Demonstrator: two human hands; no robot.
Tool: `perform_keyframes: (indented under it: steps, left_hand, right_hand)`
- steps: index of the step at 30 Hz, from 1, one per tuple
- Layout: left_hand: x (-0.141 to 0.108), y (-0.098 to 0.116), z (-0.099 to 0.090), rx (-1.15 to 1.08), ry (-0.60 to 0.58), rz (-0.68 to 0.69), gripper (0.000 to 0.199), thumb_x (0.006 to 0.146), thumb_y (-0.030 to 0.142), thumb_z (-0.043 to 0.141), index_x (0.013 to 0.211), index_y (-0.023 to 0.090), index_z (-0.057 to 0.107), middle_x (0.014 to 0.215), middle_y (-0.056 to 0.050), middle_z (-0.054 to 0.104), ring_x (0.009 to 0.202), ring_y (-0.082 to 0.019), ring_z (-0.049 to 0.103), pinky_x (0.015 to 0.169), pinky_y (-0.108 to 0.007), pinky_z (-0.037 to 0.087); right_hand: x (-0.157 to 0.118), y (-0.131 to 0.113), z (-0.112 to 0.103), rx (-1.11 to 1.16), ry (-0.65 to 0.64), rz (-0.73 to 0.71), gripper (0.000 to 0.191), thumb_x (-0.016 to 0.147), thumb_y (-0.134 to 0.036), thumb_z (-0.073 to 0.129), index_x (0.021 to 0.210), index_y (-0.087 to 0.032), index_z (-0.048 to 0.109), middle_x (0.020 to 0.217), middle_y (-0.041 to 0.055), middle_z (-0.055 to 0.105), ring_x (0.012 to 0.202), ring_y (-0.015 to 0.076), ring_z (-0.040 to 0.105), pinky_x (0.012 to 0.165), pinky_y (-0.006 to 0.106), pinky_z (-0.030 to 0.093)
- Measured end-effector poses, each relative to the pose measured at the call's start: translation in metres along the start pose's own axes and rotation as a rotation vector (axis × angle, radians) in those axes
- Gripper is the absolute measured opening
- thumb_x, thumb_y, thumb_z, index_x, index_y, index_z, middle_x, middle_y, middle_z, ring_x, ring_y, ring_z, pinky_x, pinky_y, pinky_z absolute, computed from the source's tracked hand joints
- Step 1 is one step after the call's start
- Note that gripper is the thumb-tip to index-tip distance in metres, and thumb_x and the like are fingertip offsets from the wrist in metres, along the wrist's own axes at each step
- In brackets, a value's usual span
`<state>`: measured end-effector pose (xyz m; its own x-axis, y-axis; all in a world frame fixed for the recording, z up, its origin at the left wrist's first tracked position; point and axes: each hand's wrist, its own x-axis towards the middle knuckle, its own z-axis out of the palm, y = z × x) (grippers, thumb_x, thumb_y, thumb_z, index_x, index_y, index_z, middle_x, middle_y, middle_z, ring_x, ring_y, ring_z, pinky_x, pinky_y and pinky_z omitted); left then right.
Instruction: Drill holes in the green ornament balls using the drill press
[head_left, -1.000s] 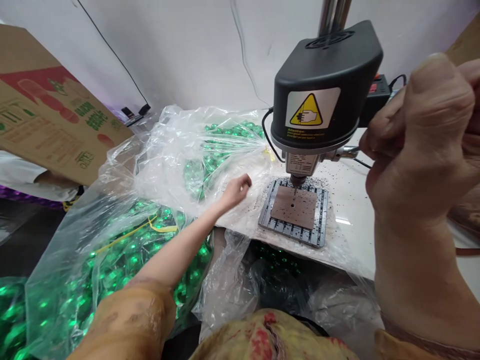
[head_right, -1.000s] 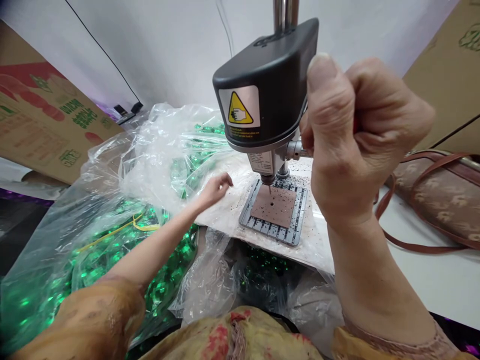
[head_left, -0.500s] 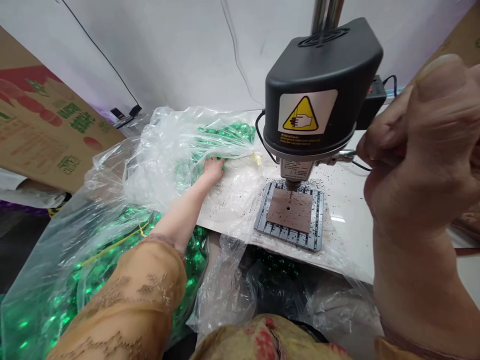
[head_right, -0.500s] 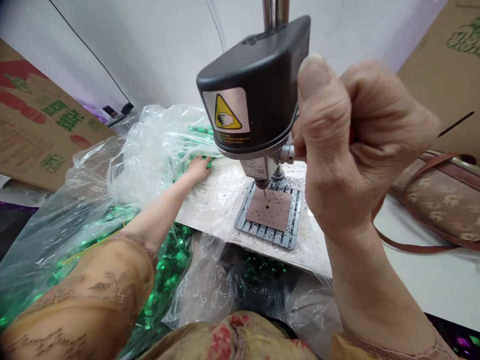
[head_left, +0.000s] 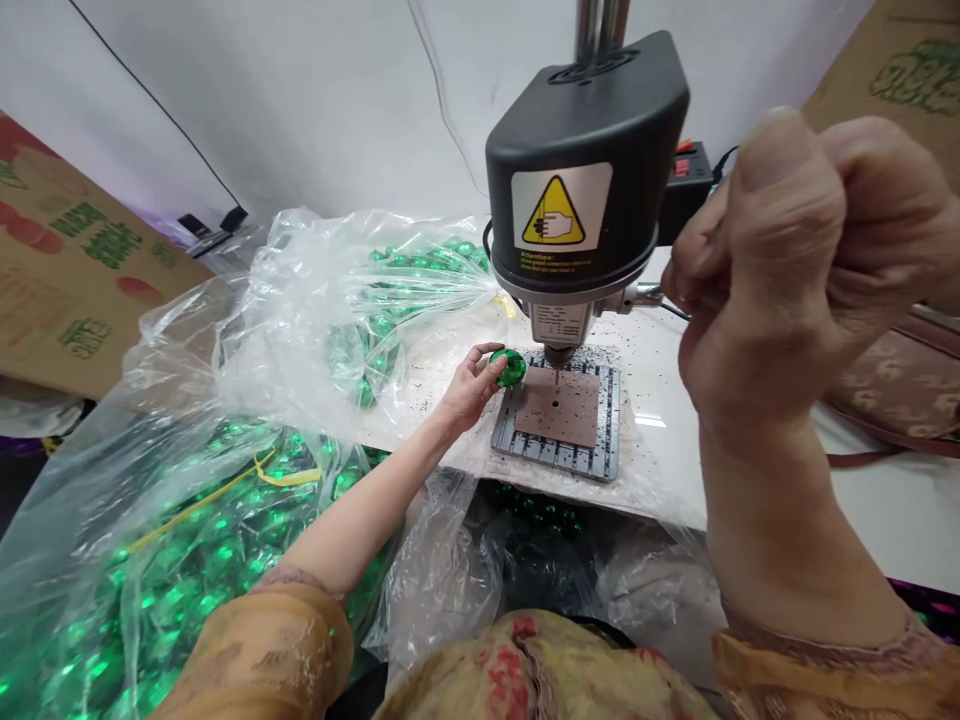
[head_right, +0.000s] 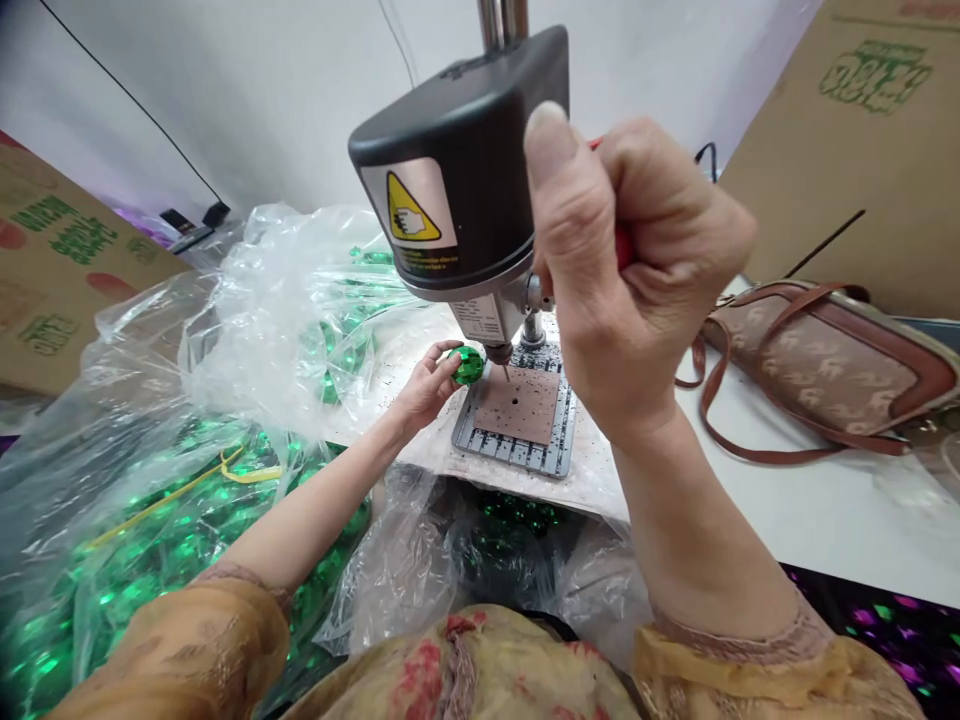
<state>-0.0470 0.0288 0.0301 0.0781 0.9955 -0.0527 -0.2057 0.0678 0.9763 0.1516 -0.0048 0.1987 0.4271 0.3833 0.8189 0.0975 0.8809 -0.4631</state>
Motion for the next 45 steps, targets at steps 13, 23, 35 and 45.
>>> perform_keyframes:
  steps: [13,23,35,45]
  left_hand:
    - [-0.007,-0.038,0.029,0.086,-0.087,0.183,0.060,0.072,0.045,0.085,0.114,0.023,0.049,0.114,-0.006,0.069,0.106,-0.019,0.065,0.095,-0.034,0.049]
    - [-0.001,-0.041,0.032,0.192,-0.172,0.226,0.056,0.077,0.046,0.081,0.119,0.019,0.056,0.127,-0.010,0.065,0.124,-0.025,0.059,0.108,-0.040,0.043]
    - [-0.011,-0.037,0.034,0.266,-0.285,0.273,0.056,0.076,0.041,0.083,0.119,0.020,0.053,0.131,-0.012,0.063,0.126,-0.028,0.058,0.109,-0.046,0.044]
    - [-0.021,-0.038,0.033,0.376,-0.312,0.327,0.052,0.082,0.039,0.078,0.122,0.021,0.050,0.137,-0.012,0.058,0.132,-0.028,0.054,0.115,-0.048,0.040]
  right_hand:
    - [-0.004,-0.004,-0.008,-0.045,-0.085,0.023,0.045,0.091,-0.028,0.057,0.056,-0.024,0.030,0.052,-0.0036,0.038,0.046,0.0104,0.037,0.052,0.033,0.027]
    - [-0.001,-0.007,-0.009,-0.083,-0.113,0.031,0.045,0.092,-0.026,0.055,0.056,-0.024,0.027,0.052,-0.0029,0.041,0.047,0.0105,0.036,0.053,0.033,0.028]
    - [-0.002,-0.006,-0.009,-0.020,-0.098,0.013,0.043,0.092,-0.026,0.056,0.057,-0.021,0.031,0.053,-0.0058,0.034,0.047,0.0047,0.039,0.052,0.028,0.028]
    - [-0.004,-0.003,-0.007,-0.001,-0.089,-0.015,0.046,0.092,-0.027,0.058,0.055,-0.020,0.031,0.051,-0.0067,0.035,0.045,0.0039,0.039,0.048,0.028,0.027]
